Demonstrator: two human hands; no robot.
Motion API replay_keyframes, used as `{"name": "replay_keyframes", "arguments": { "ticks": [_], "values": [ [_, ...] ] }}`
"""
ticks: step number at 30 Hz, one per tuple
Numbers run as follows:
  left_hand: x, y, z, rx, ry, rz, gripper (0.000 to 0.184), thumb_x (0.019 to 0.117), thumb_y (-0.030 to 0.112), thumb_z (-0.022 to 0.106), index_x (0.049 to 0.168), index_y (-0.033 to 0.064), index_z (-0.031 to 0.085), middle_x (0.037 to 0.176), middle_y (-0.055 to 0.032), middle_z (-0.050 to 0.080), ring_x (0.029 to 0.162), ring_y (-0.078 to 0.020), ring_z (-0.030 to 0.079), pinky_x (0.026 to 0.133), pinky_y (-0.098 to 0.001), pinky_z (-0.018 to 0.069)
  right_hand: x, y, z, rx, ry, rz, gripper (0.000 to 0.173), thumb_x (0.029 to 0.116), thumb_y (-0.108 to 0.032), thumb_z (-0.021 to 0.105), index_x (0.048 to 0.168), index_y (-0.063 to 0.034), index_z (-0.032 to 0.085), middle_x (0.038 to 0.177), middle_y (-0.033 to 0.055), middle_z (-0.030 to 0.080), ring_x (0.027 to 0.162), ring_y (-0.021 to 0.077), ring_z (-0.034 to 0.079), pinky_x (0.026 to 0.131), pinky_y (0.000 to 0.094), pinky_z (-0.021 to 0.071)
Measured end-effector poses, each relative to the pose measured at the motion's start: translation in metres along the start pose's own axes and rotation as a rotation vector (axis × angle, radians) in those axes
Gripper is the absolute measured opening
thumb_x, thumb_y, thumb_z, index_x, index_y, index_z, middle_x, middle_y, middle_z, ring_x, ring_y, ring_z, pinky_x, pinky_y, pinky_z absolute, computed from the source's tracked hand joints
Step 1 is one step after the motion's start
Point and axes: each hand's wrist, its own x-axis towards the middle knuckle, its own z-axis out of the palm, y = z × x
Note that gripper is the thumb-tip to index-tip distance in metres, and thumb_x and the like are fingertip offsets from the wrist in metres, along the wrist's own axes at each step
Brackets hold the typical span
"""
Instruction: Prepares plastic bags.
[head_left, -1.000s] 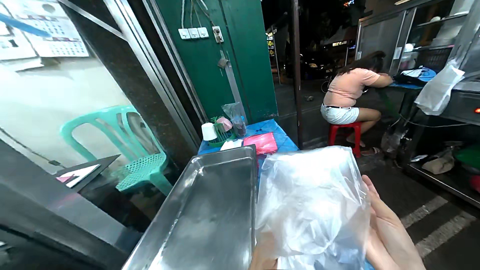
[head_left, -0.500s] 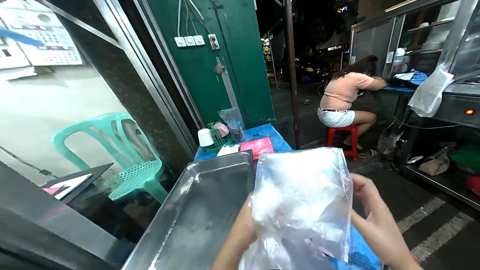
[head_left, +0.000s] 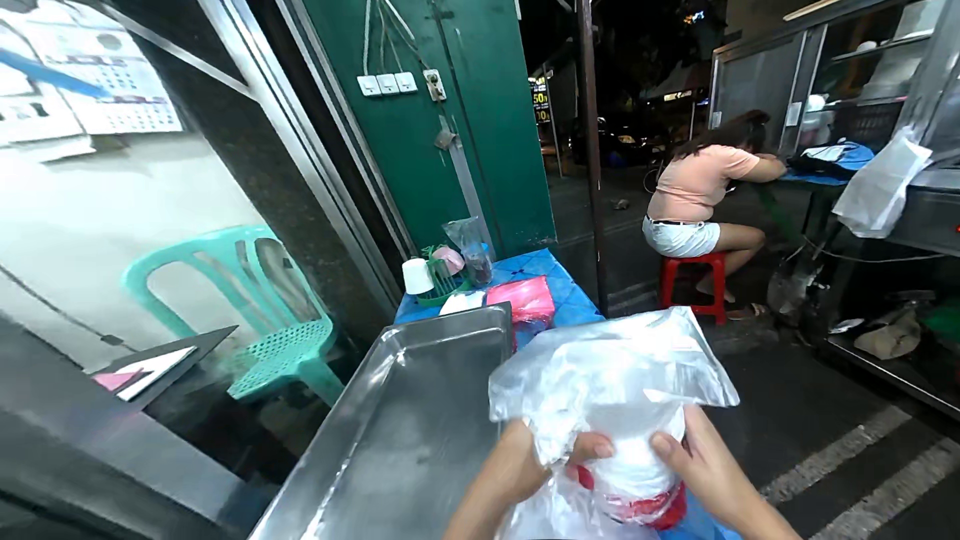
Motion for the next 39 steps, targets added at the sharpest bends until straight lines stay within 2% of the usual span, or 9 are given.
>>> {"name": "replay_keyframes", "arguments": {
  "ticks": [7,11,14,20,26,29,33,35,39],
  "values": [
    [0.019,0.031,-0.011,-0.213,0.223,0.195,0.019,0.0839,0.027,0.081,0.084,0.0128,0.068,0.065,0.0104,0.065,0.054,-0.0003,0.06,0.054,-0.0181,0.0533,0.052,-0.041,-0.016,0.131,0.038,-0.076,0.076,0.1002,-0.063,0.046,0.155,-0.0117,0.037,0.139,0.002,0.058,0.125,0.0086,0.058,0.105,0.032,0.0513],
    [0.01,0.014,0.01,-0.235,0.176,0.216,0.032,0.0801,0.019,0.084,0.101,0.0053,0.065,0.076,0.0063,0.069,0.059,-0.0026,0.063,0.054,-0.0207,0.0566,0.027,-0.028,0.004,0.077,0.053,-0.05,0.084,0.104,-0.059,0.041,0.149,0.0112,0.034,0.139,0.0136,0.057,0.126,0.0046,0.056,0.109,0.0272,0.0476],
    [-0.001,-0.007,0.025,-0.341,0.148,0.207,0.047,0.0787,0.015,0.086,0.117,0.0004,0.063,0.093,0.0012,0.074,0.076,-0.0056,0.069,0.071,-0.024,0.0608,0.001,-0.006,0.011,0.095,0.063,-0.039,0.09,0.103,-0.062,0.039,0.15,0.0137,0.029,0.146,0.0171,0.052,0.133,0.0048,0.051,0.114,0.0273,0.0427],
    [-0.005,-0.008,0.027,-0.303,0.141,0.168,0.055,0.0795,0.021,0.087,0.124,0.0012,0.061,0.099,-0.001,0.073,0.077,-0.008,0.069,0.069,-0.0248,0.061,-0.01,0.002,0.007,0.097,0.066,-0.007,0.091,0.1004,-0.067,0.039,0.151,0.0076,0.035,0.151,0.019,0.047,0.14,0.0131,0.046,0.117,0.0336,0.0393],
    [-0.031,0.011,0.046,-0.54,0.455,0.279,0.068,0.0946,0.032,0.07,0.143,-0.0075,0.043,0.128,-0.0102,0.063,0.073,-0.0092,0.068,0.064,-0.0256,0.0617,-0.013,-0.024,-0.017,0.0,0.143,-0.071,0.07,0.0992,-0.049,0.059,0.152,-0.0062,0.041,0.15,0.0122,0.049,0.134,0.0196,0.052,0.107,0.0391,0.0492],
    [-0.049,0.02,0.057,-0.72,0.493,0.364,0.061,0.098,0.046,0.058,0.139,0.0022,0.047,0.129,-0.0077,0.065,0.074,-0.0145,0.073,0.068,-0.0306,0.0653,-0.018,-0.062,-0.016,0.012,0.142,-0.186,0.037,0.102,-0.045,0.056,0.134,-0.0259,0.057,0.139,-0.0056,0.058,0.132,0.0115,0.053,0.106,0.0321,0.0486],
    [-0.058,0.019,0.073,-0.75,0.412,0.422,0.052,0.0996,0.05,0.053,0.131,0.0088,0.062,0.13,-0.0071,0.067,0.109,-0.0155,0.069,0.093,-0.0309,0.0581,-0.027,-0.105,-0.003,-0.082,-0.148,-0.251,0.036,0.0998,-0.051,0.058,0.116,-0.0213,0.068,0.133,0.002,0.059,0.133,0.0137,0.049,0.112,0.0363,0.0411],
    [-0.059,0.017,0.079,-0.776,0.335,0.466,0.053,0.0991,0.049,0.055,0.13,0.0068,0.063,0.128,-0.0087,0.069,0.116,-0.0166,0.067,0.099,-0.0311,0.055,-0.032,-0.108,0.005,-0.131,-0.14,-0.256,0.022,0.1,-0.039,0.064,0.103,-0.0178,0.07,0.127,0.0039,0.064,0.13,0.0156,0.052,0.11,0.0394,0.0421],
    [-0.069,0.017,0.082,-0.846,0.118,0.406,0.05,0.0867,0.017,0.08,0.132,0.0067,0.061,0.126,-0.0104,0.069,0.101,-0.0178,0.072,0.082,-0.0316,0.0625,-0.035,-0.103,-0.007,-0.132,-0.038,-0.183,0.026,0.1055,-0.032,0.055,0.094,-0.0132,0.069,0.111,0.0009,0.069,0.116,0.0117,0.061,0.103,0.0354,0.0489]
  ]
}}
